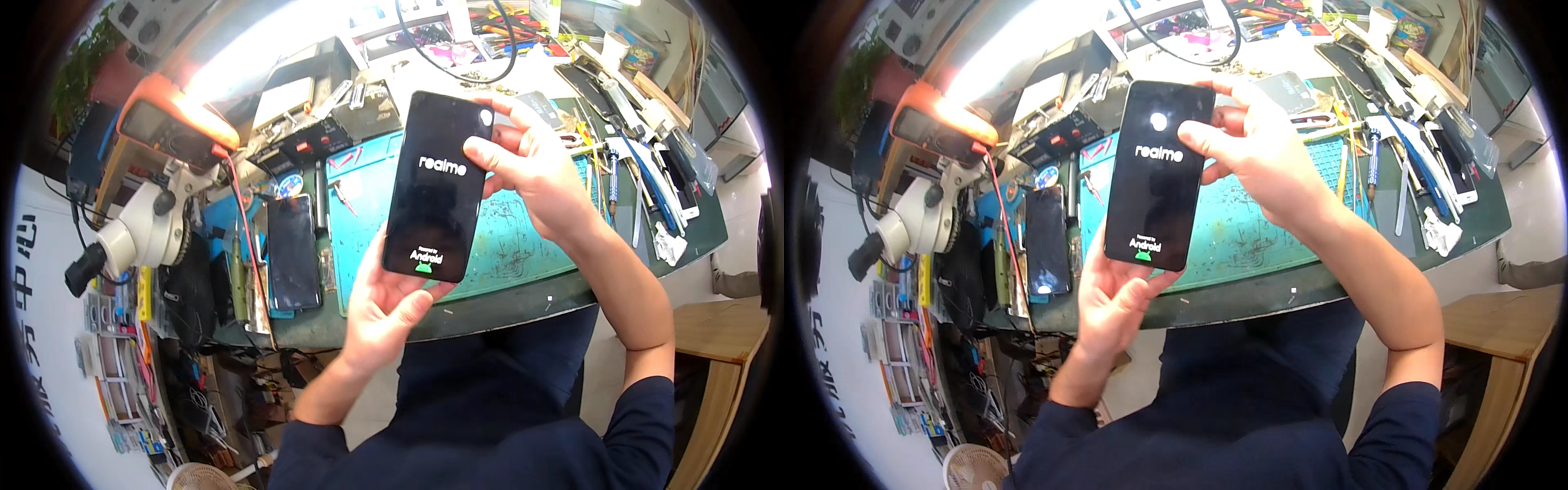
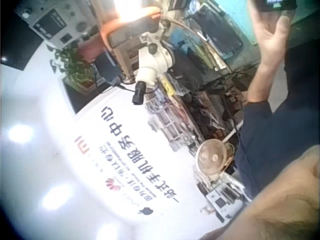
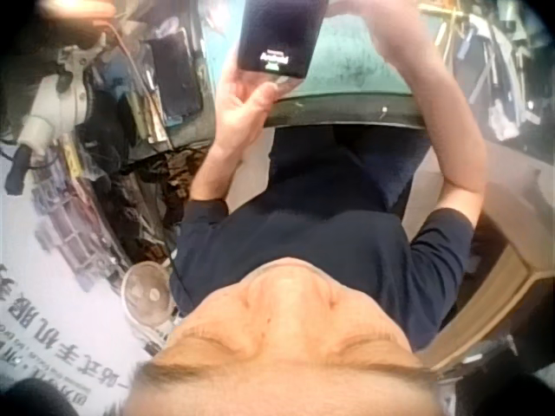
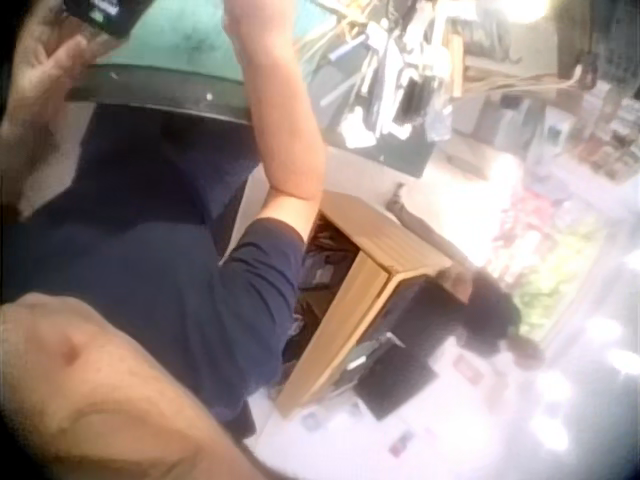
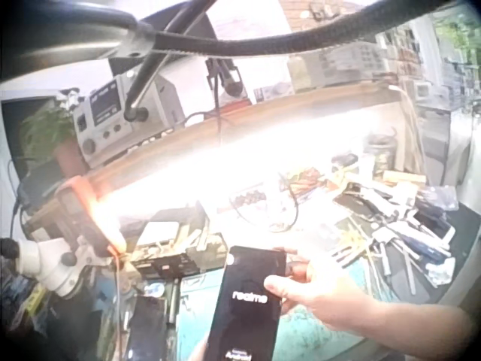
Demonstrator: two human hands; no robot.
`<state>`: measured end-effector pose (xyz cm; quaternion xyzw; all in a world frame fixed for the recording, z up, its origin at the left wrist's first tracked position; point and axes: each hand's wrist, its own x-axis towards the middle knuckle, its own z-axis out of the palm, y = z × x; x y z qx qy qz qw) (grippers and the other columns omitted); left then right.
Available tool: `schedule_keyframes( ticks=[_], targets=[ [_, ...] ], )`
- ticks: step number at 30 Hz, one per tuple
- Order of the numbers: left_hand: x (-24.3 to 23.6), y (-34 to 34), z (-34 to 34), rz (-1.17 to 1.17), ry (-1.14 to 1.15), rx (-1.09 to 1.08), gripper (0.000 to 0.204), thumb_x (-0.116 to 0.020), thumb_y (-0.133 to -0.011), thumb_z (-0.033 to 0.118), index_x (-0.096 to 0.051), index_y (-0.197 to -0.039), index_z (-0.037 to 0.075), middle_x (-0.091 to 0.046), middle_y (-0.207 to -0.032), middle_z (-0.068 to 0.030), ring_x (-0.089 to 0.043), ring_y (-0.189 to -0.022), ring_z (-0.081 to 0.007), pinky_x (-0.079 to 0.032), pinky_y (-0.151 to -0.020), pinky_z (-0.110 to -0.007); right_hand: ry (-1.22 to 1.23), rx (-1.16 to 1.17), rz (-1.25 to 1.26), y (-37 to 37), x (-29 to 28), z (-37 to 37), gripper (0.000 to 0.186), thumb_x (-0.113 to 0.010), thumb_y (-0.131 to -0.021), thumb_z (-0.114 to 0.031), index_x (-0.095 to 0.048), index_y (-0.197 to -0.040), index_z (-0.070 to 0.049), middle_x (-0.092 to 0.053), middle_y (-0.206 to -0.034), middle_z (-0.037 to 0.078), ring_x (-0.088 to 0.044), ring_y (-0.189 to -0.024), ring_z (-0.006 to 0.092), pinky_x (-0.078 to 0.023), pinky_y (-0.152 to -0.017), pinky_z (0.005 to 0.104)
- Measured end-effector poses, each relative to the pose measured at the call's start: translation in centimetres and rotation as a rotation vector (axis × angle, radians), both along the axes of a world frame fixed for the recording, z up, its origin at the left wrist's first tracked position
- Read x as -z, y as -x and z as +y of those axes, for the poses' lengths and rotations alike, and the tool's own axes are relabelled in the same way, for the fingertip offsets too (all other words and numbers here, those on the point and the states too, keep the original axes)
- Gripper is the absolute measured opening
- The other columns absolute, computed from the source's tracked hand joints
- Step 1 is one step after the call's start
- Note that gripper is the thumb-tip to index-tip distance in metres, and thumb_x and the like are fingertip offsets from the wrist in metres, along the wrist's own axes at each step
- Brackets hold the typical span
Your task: The person reassembles a disassembled smartphone by connecting internal ribbon cables and placing the battery into the chassis. They use a toothbrush to clean the interior of the phone frame and then attach the screen assembly. Finally, the person powers on the device to verify functionality.
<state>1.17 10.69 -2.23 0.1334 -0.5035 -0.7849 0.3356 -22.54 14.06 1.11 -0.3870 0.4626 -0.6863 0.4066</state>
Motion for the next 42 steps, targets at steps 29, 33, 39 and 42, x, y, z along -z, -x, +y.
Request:
schedule_keyframes(
  ticks=[29, 33, 39, 42],
  targets=[
    [4.0, -0.9, 2.4, 0.028, 0.200, -0.274, 0.060, -0.058, -0.101, -0.004, -0.028, -0.153, -0.008, -0.062, -0.133, -0.0204, -0.068, -0.115, -0.0258, -0.062, -0.095, -0.040, 0.121, 0.032, 0.026, -2.9, 0.8, 1.4, 0.072, -0.077, -0.094, -0.010, -0.039, -0.153, -0.002, -0.069, -0.084, 0.003, -0.061, -0.075, 0.0035, -0.050, -0.067, 0.0215],
    [4.0, -0.9, 2.6, -0.003, 0.212, -0.313, 0.059, -0.059, -0.101, -0.002, -0.029, -0.151, -0.010, -0.064, -0.130, -0.0207, -0.069, -0.113, -0.0252, -0.062, -0.094, -0.039, 0.107, 0.051, 0.081, -2.8, 0.8, 1.5, 0.072, -0.078, -0.094, -0.012, -0.039, -0.153, -0.002, -0.069, -0.082, 0.002, -0.061, -0.074, 0.0037, -0.051, -0.068, 0.0220],
    [3.9, -1.0, 2.7, -0.020, 0.212, -0.335, 0.058, -0.060, -0.101, -0.001, -0.029, -0.150, -0.012, -0.066, -0.126, -0.0215, -0.071, -0.110, -0.0250, -0.063, -0.092, -0.038, 0.095, 0.084, 0.157, -2.8, 1.2, 1.5, 0.071, -0.079, -0.094, -0.015, -0.041, -0.153, -0.001, -0.068, -0.077, 0.001, -0.060, -0.071, 0.0029, -0.048, -0.065, 0.0211],
    [3.9, -1.0, 2.5, -0.025, 0.195, -0.330, 0.058, -0.060, -0.102, 0.000, -0.030, -0.150, -0.011, -0.066, -0.126, -0.0216, -0.071, -0.109, -0.0252, -0.063, -0.092, -0.039, 0.103, 0.117, 0.177, -2.9, 1.1, 1.5, 0.072, -0.079, -0.093, -0.015, -0.041, -0.153, -0.001, -0.068, -0.075, 0.002, -0.060, -0.069, 0.0027, -0.047, -0.063, 0.0209]
  ],
)
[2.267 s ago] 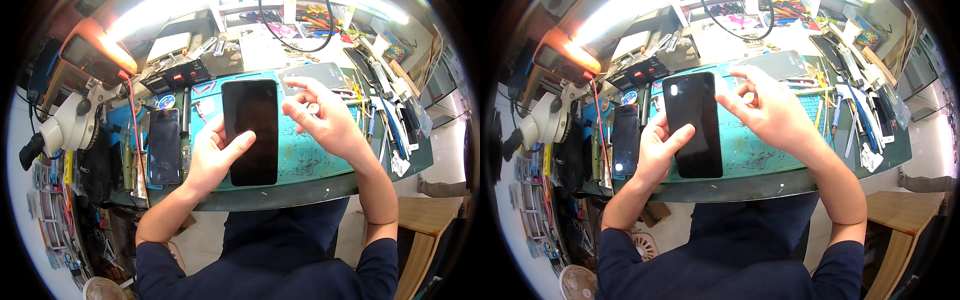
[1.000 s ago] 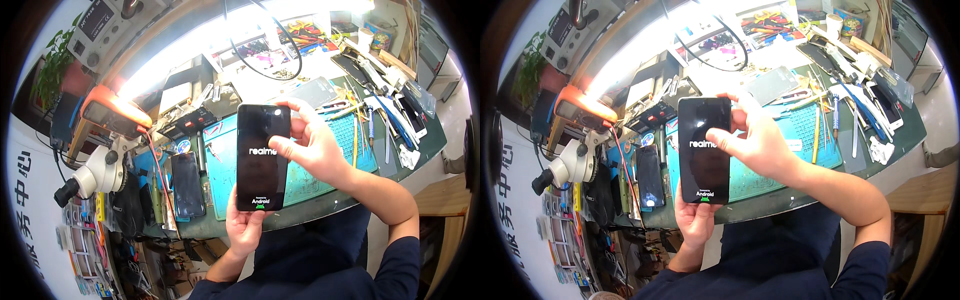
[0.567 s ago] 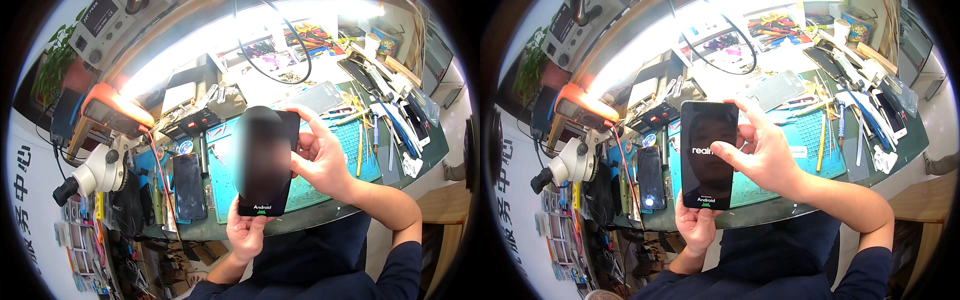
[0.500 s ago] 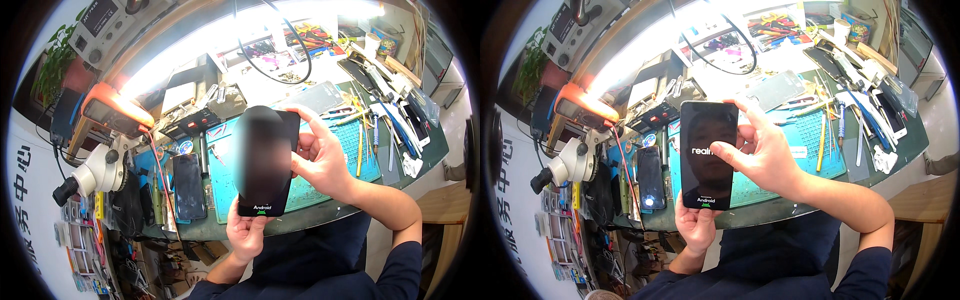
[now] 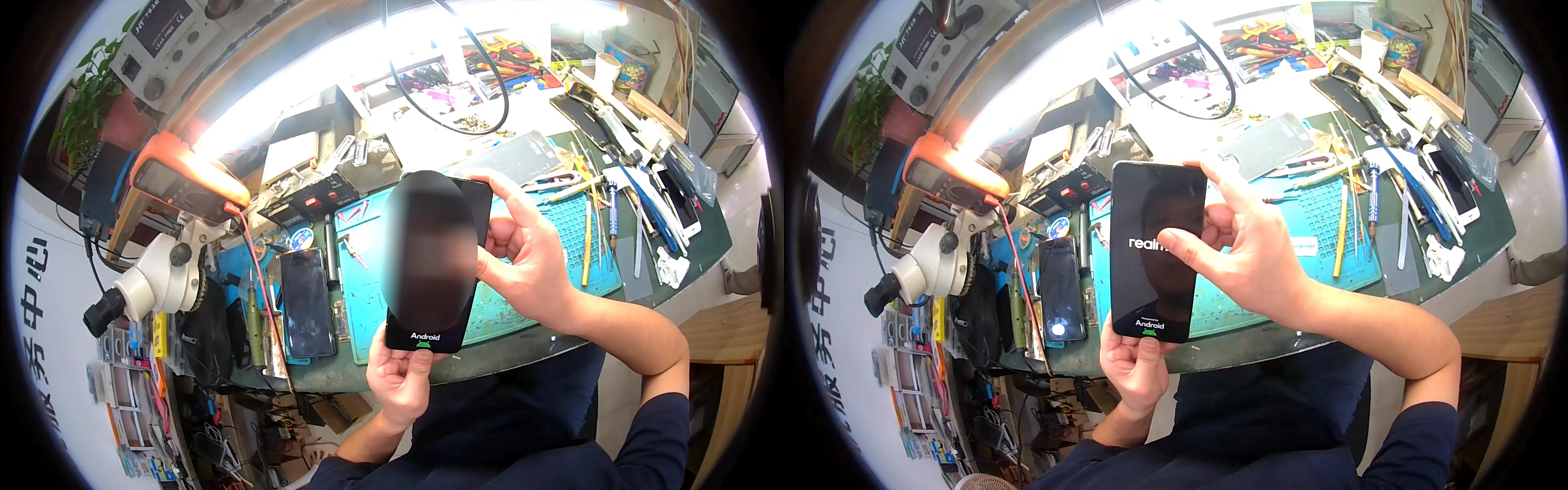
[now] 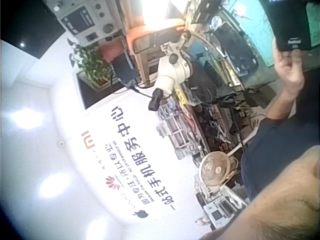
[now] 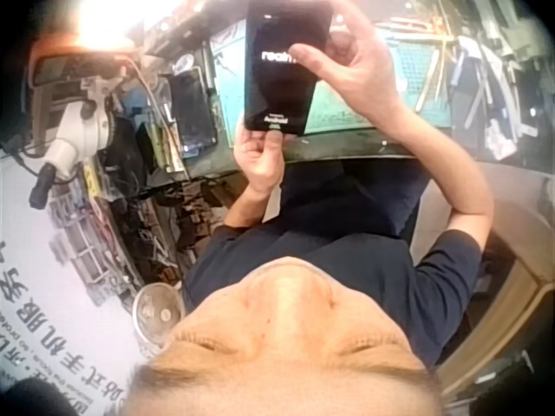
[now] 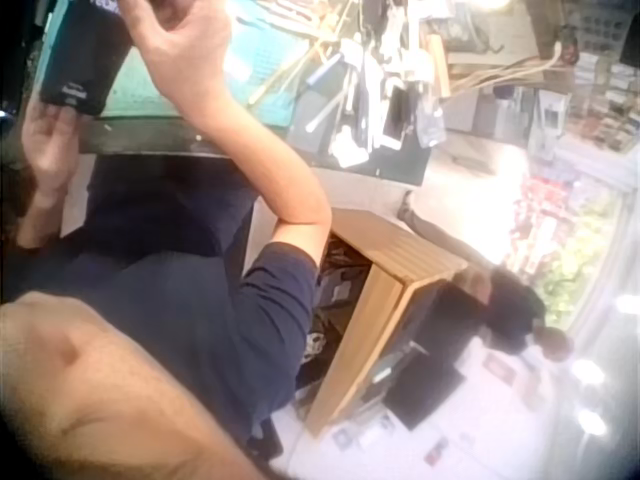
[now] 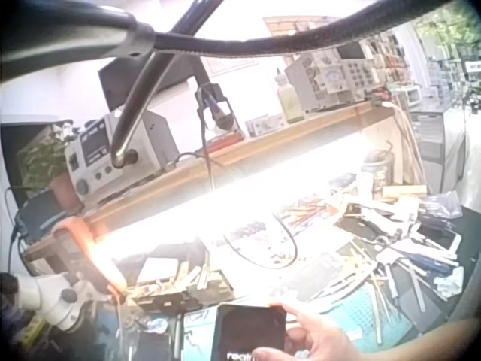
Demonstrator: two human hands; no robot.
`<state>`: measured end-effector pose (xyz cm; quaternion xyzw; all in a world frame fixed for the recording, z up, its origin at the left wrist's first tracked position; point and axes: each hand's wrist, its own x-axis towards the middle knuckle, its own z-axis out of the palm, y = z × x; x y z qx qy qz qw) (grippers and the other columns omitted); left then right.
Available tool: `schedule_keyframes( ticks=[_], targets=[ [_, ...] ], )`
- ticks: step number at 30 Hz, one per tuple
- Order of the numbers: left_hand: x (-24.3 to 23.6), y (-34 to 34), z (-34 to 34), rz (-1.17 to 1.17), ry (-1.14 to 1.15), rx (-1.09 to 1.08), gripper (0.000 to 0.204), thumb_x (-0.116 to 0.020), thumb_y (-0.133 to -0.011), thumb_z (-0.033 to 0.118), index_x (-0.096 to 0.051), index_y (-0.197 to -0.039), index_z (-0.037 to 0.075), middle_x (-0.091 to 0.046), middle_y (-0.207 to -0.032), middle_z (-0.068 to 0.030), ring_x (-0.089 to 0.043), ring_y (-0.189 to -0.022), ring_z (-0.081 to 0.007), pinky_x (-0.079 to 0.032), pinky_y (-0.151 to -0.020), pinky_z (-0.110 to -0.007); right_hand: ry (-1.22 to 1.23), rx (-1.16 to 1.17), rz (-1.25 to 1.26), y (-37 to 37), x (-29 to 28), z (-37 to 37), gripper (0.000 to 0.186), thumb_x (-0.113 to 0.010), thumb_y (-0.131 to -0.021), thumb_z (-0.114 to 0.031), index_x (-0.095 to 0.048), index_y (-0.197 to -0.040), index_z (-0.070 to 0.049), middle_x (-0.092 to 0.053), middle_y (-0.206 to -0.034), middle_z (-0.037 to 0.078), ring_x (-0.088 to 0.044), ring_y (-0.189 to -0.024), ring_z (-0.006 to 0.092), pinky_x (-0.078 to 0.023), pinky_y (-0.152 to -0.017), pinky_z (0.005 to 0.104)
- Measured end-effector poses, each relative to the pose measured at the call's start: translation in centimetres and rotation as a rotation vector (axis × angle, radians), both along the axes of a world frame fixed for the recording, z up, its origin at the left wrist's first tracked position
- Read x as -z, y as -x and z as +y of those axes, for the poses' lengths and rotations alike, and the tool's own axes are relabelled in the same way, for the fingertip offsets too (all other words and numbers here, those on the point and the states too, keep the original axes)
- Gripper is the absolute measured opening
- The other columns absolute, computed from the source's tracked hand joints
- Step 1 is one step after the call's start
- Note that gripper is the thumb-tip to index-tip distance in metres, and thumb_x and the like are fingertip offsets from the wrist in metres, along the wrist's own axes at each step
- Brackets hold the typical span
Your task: The person reassembles a disassembled smartphone by connecting internal ribbon cables and placing the battery into the chassis. They use a toothbrush to clean the interior of the phone frame and then attach the screen assembly. Finally, the person powers on the device to verify functionality.
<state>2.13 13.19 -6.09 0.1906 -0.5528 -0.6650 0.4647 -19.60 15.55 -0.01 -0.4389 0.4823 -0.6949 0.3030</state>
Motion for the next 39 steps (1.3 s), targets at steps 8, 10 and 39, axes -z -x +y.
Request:
schedule_keyframes(
  ticks=[8, 10, 39],
  targets=[
    [-0.7, 0.8, 0.0, -0.010, -0.080, -0.032, 0.052, -0.063, -0.102, 0.008, -0.039, -0.145, -0.008, -0.066, -0.122, -0.0182, -0.072, -0.102, -0.0247, -0.065, -0.085, -0.040, 0.008, 0.018, 0.076, 0.4, 0.1, -0.2, 0.071, -0.078, -0.094, -0.014, -0.040, -0.152, 0.000, -0.070, -0.079, 0.003, -0.061, -0.069, 0.0036, -0.048, -0.060, 0.0221],
    [-0.6, 0.6, -0.3, 0.011, -0.065, -0.006, 0.047, -0.061, -0.103, 0.007, -0.041, -0.142, -0.008, -0.066, -0.122, -0.0181, -0.072, -0.101, -0.0253, -0.065, -0.086, -0.041, -0.026, -0.076, -0.084, 0.4, -1.1, 0.0, 0.069, -0.076, -0.096, -0.012, -0.039, -0.153, 0.001, -0.071, -0.084, 0.005, -0.064, -0.074, 0.0054, -0.052, -0.064, 0.0233],
    [-1.8, 1.7, -0.8, 0.098, -0.220, -0.064, 0.039, -0.053, -0.104, 0.001, -0.046, -0.141, -0.007, -0.067, -0.123, -0.0169, -0.071, -0.107, -0.0234, -0.065, -0.089, -0.039, -0.181, -0.333, -0.026, 0.3, 1.3, -1.1, 0.058, -0.071, -0.098, -0.020, -0.047, -0.146, 0.002, -0.074, -0.103, 0.008, -0.068, -0.094, 0.0102, -0.054, -0.083, 0.0270]
  ],
)
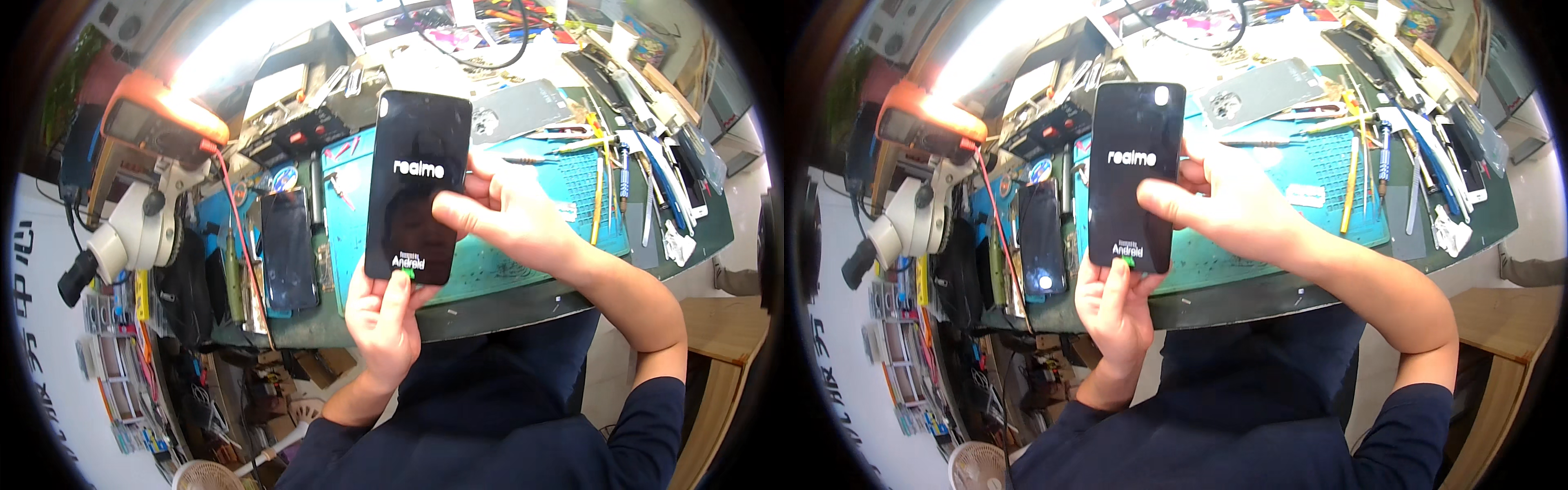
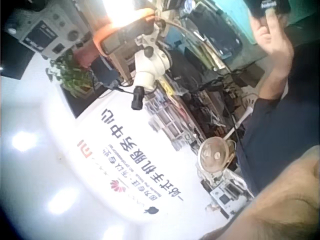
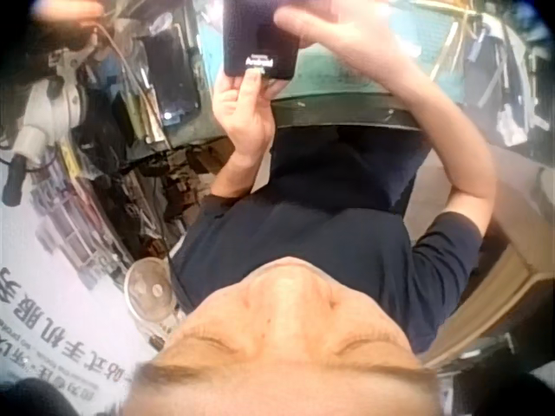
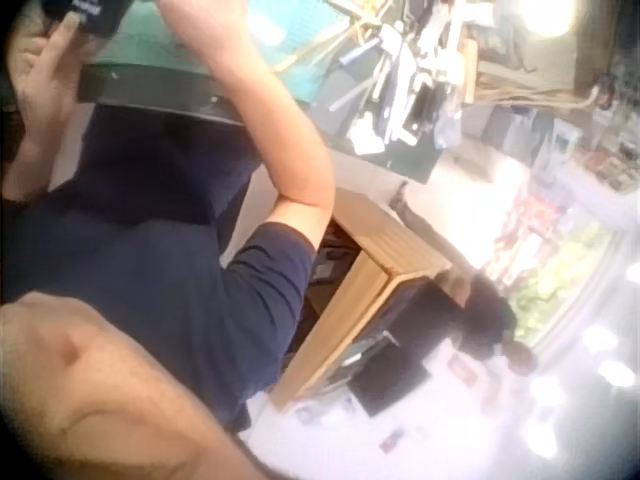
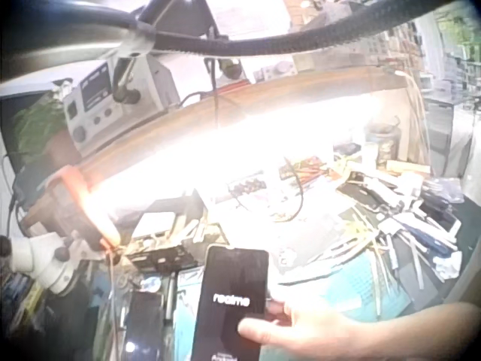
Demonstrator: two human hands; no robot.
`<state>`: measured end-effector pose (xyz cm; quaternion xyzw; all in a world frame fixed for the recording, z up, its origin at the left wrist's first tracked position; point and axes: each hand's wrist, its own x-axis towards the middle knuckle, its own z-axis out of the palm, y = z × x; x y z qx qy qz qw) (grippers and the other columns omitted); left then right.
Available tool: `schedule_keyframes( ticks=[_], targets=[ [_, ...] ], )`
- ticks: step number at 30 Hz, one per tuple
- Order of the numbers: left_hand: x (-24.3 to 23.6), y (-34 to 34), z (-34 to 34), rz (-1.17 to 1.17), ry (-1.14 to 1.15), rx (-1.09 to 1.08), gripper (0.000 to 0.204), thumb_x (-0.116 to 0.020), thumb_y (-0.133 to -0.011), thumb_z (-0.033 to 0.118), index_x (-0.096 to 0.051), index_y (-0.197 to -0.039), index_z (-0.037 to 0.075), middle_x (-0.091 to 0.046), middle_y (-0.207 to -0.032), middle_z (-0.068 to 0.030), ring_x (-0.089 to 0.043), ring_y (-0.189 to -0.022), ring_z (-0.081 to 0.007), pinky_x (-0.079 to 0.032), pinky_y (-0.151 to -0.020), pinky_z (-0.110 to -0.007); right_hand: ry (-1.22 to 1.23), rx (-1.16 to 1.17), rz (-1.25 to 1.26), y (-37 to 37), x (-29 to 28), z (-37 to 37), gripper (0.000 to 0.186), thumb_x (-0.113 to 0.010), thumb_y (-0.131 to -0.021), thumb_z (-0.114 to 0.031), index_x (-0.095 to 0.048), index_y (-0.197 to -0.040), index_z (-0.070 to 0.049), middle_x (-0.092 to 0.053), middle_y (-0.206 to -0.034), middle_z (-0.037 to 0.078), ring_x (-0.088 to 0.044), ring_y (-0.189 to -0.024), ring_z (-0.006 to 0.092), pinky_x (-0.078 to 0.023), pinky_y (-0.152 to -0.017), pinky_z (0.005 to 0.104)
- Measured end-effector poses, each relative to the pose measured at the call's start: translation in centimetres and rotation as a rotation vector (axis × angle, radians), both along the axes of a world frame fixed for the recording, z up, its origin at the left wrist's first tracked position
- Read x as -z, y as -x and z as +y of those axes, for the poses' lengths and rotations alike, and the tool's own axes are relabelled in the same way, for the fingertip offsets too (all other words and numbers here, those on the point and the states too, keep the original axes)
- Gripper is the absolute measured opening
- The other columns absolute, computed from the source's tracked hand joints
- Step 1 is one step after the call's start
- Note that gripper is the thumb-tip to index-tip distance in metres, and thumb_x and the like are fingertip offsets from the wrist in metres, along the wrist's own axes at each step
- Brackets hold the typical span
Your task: The person reassembles a disassembled smartphone by connecting internal ribbon cables and placing the battery into the chassis. They use a toothbrush to clean the interior of the phone frame and then attach the screen assembly. Finally, the person powers on the device to verify functionality.
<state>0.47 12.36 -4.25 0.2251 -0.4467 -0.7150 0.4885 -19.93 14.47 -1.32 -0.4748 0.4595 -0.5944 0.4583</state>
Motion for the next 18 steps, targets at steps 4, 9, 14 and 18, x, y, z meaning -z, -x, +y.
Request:
schedule_keyframes(
  ticks=[4, 9, 14, 18],
  targets=[
    [0.0, 0.2, -0.7, -0.049, -0.007, -0.001, 0.033, -0.047, -0.108, 0.005, -0.047, -0.138, -0.008, -0.064, -0.130, -0.0206, -0.070, -0.115, -0.0306, -0.063, -0.095, -0.045, -0.085, -0.076, 0.079, 0.0, 0.7, -0.1, 0.053, -0.073, -0.095, -0.018, -0.052, -0.140, -0.001, -0.072, -0.112, 0.008, -0.066, -0.102, 0.0110, -0.052, -0.090, 0.0295],
    [-0.4, 0.2, -0.3, -0.058, -0.018, 0.011, 0.034, -0.046, -0.109, 0.007, -0.047, -0.139, -0.008, -0.063, -0.132, -0.0212, -0.069, -0.118, -0.0312, -0.062, -0.097, -0.046, -0.142, -0.084, -0.038, -0.4, -0.2, 0.1, 0.050, -0.074, -0.093, -0.013, -0.055, -0.137, -0.001, -0.073, -0.112, 0.008, -0.066, -0.103, 0.0113, -0.052, -0.093, 0.0299],
    [0.1, 0.2, -0.5, -0.052, -0.022, 0.037, 0.040, -0.047, -0.109, 0.009, -0.045, -0.145, -0.007, -0.064, -0.132, -0.0174, -0.068, -0.117, -0.0244, -0.061, -0.098, -0.040, -0.164, -0.063, -0.070, -0.3, 0.1, 0.0, 0.048, -0.073, -0.094, -0.011, -0.057, -0.137, 0.002, -0.073, -0.114, 0.009, -0.067, -0.105, 0.0132, -0.053, -0.095, 0.0308],
    [-0.2, -0.2, -0.7, -0.111, 0.065, 0.071, 0.046, -0.049, -0.109, 0.011, -0.042, -0.149, -0.008, -0.063, -0.134, -0.0161, -0.065, -0.120, -0.0206, -0.058, -0.100, -0.037, -0.134, -0.058, -0.086, -0.2, -0.2, 0.2, 0.051, -0.072, -0.094, -0.009, -0.055, -0.141, 0.002, -0.072, -0.121, 0.010, -0.066, -0.109, 0.0139, -0.052, -0.098, 0.0316]
  ],
)
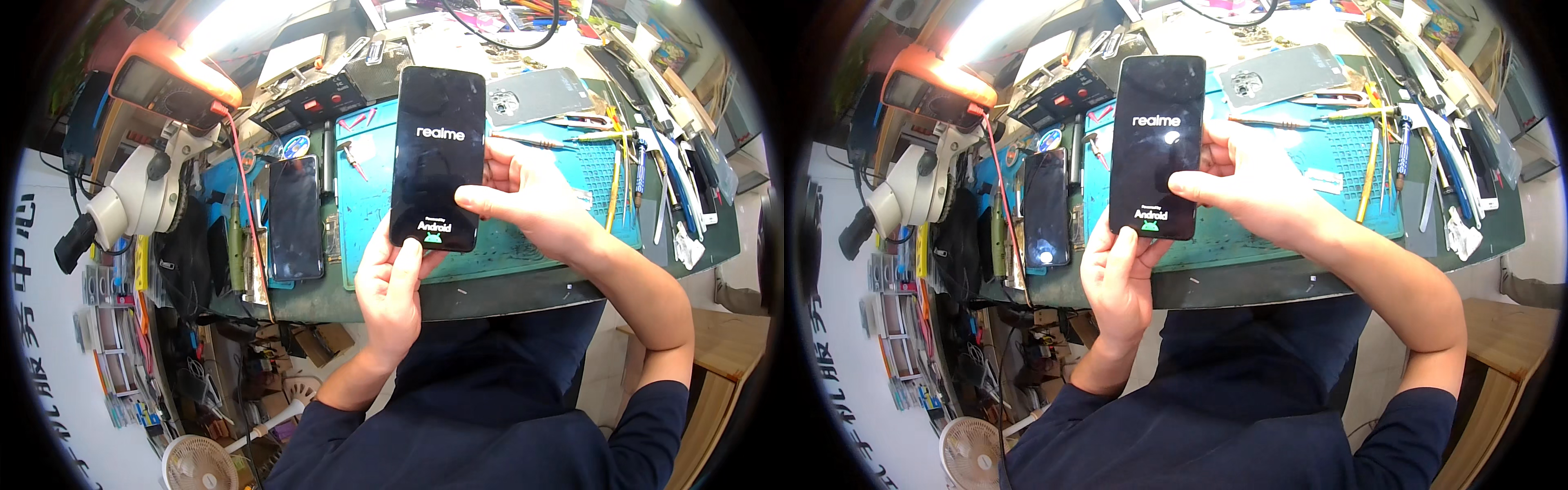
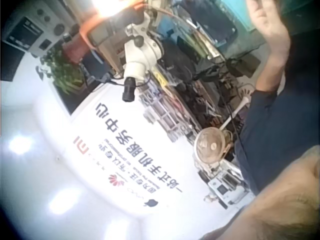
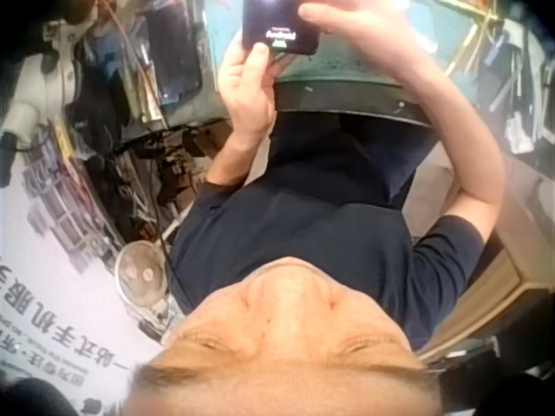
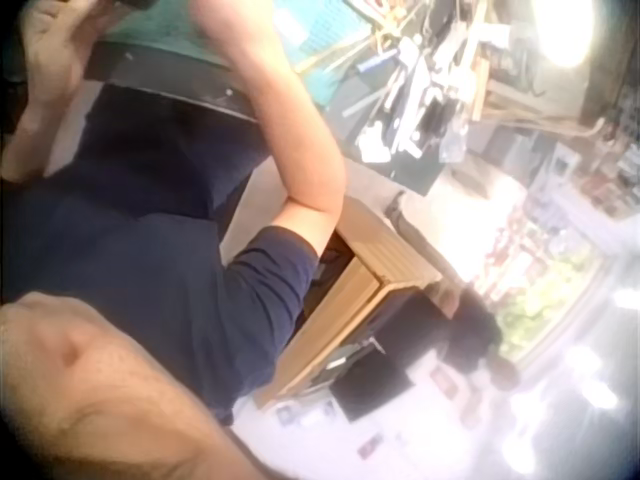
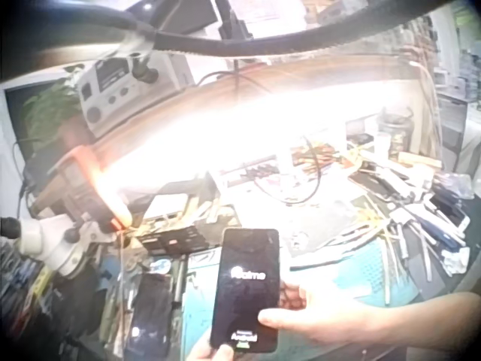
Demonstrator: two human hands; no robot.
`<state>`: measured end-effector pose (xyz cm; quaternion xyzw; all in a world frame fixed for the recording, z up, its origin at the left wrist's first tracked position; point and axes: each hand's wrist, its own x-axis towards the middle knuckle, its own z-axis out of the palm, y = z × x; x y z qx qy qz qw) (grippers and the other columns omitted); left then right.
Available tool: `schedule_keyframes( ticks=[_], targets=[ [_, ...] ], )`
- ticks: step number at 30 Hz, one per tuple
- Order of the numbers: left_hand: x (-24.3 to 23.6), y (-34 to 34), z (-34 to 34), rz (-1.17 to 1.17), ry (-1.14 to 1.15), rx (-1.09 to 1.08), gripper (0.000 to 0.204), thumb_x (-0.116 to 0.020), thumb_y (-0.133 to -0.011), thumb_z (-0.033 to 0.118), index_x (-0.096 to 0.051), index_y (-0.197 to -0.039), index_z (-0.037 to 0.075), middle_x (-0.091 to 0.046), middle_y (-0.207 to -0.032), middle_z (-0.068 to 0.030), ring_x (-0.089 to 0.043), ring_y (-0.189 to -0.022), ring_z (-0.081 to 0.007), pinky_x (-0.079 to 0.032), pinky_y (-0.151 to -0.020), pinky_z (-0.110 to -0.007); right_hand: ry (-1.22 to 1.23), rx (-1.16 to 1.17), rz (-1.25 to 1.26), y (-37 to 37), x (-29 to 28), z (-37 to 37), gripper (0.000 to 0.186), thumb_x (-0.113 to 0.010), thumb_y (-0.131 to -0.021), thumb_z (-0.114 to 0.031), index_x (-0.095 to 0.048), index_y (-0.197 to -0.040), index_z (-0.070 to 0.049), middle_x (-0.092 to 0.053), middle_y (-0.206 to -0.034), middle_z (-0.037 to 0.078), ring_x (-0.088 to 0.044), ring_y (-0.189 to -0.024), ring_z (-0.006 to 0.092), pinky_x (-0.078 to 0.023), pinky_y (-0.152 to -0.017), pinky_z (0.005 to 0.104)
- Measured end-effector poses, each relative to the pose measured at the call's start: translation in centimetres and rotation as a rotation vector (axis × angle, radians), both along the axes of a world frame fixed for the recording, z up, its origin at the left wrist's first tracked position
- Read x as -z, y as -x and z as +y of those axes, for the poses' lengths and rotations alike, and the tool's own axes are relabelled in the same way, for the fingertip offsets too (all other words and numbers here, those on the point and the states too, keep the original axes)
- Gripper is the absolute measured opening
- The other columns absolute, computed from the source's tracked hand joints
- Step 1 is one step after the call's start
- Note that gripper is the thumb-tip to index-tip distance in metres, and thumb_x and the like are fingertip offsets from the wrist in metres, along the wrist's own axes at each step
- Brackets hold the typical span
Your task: The person reassembles a disassembled smartphone by connecting internal ribbon cables and placing the battery into the chassis. They use a toothbrush to clean the interior of the phone frame and then attach the screen assembly. Finally, the person powers on the device to verify functionality.
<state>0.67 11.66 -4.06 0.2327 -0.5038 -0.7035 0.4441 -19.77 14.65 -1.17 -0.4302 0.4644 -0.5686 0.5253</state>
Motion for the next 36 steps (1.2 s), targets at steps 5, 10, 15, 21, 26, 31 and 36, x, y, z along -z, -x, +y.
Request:
schedule_keyframes(
  ticks=[5, 10, 15, 21, 26, 31, 36],
  targets=[
    [-1.0, -0.8, -0.8, -0.082, -0.029, 0.023, 0.047, -0.052, -0.108, 0.010, -0.044, -0.149, -0.010, -0.063, -0.136, -0.0178, -0.066, -0.119, -0.0208, -0.060, -0.096, -0.034, -0.031, -0.030, -0.032, 0.1, -0.4, 0.2, 0.054, -0.073, -0.094, -0.012, -0.054, -0.144, 0.001, -0.070, -0.125, 0.010, -0.065, -0.113, 0.0143, -0.052, -0.099, 0.0323],
    [-2.0, -1.1, -2.0, -0.185, -0.059, 0.061, 0.038, -0.054, -0.108, 0.013, -0.055, -0.136, -0.012, -0.071, -0.120, -0.0178, -0.074, -0.102, -0.0214, -0.065, -0.088, -0.036, -0.095, -0.039, 0.077, 0.6, -0.5, 0.3, 0.053, -0.072, -0.094, -0.022, -0.056, -0.141, -0.001, -0.071, -0.118, 0.007, -0.064, -0.101, 0.0110, -0.052, -0.087, 0.0294],
    [-1.8, -1.6, -2.3, -0.119, -0.129, 0.126, 0.034, -0.054, -0.108, 0.013, -0.057, -0.132, -0.011, -0.071, -0.116, -0.0158, -0.074, -0.100, -0.0201, -0.065, -0.088, -0.034, -0.073, -0.031, 0.072, 0.1, -0.2, 0.0, 0.050, -0.073, -0.094, -0.024, -0.059, -0.136, -0.001, -0.071, -0.111, 0.002, -0.060, -0.090, 0.0065, -0.049, -0.075, 0.0256],
    [-1.6, -1.1, -2.1, -0.135, -0.142, 0.125, 0.034, -0.053, -0.109, 0.015, -0.057, -0.131, -0.011, -0.072, -0.115, -0.0161, -0.074, -0.100, -0.0208, -0.064, -0.088, -0.035, -0.084, -0.046, 0.067, 0.4, 0.4, 0.0, 0.050, -0.073, -0.095, -0.020, -0.058, -0.138, 0.000, -0.071, -0.113, 0.000, -0.059, -0.086, 0.0031, -0.048, -0.066, 0.0221],
    [-2.0, -1.3, -2.2, -0.165, -0.160, 0.173, 0.037, -0.052, -0.110, 0.017, -0.056, -0.132, -0.011, -0.070, -0.118, -0.0174, -0.073, -0.104, -0.0229, -0.063, -0.091, -0.037, -0.100, -0.048, 0.095, 0.6, -0.2, 0.1, 0.046, -0.073, -0.095, -0.021, -0.061, -0.133, 0.001, -0.071, -0.107, 0.000, -0.057, -0.079, 0.0021, -0.045, -0.061, 0.0200],
    [-1.9, -0.4, -1.4, -0.089, -0.258, 0.226, 0.043, -0.058, -0.107, 0.015, -0.041, -0.141, -0.006, -0.065, -0.127, -0.0211, -0.071, -0.112, -0.0292, -0.062, -0.096, -0.042, -0.099, 0.009, 0.148, 0.5, -0.1, 0.1, 0.035, -0.071, -0.093, -0.025, -0.065, -0.118, 0.000, -0.073, -0.089, 0.002, -0.060, -0.074, 0.0063, -0.049, -0.064, 0.0247],
    [-1.6, 1.0, -0.2, -0.063, -0.227, 0.239, 0.061, -0.067, -0.099, 0.002, -0.024, -0.143, 0.001, -0.057, -0.133, -0.0240, -0.069, -0.113, -0.0336, -0.061, -0.099, -0.045, -0.110, -0.018, 0.107, 0.1, -0.6, 0.2, 0.029, -0.071, -0.092, -0.018, -0.066, -0.114, 0.001, -0.073, -0.089, 0.003, -0.063, -0.077, 0.0067, -0.053, -0.068, 0.0250]
  ],
)
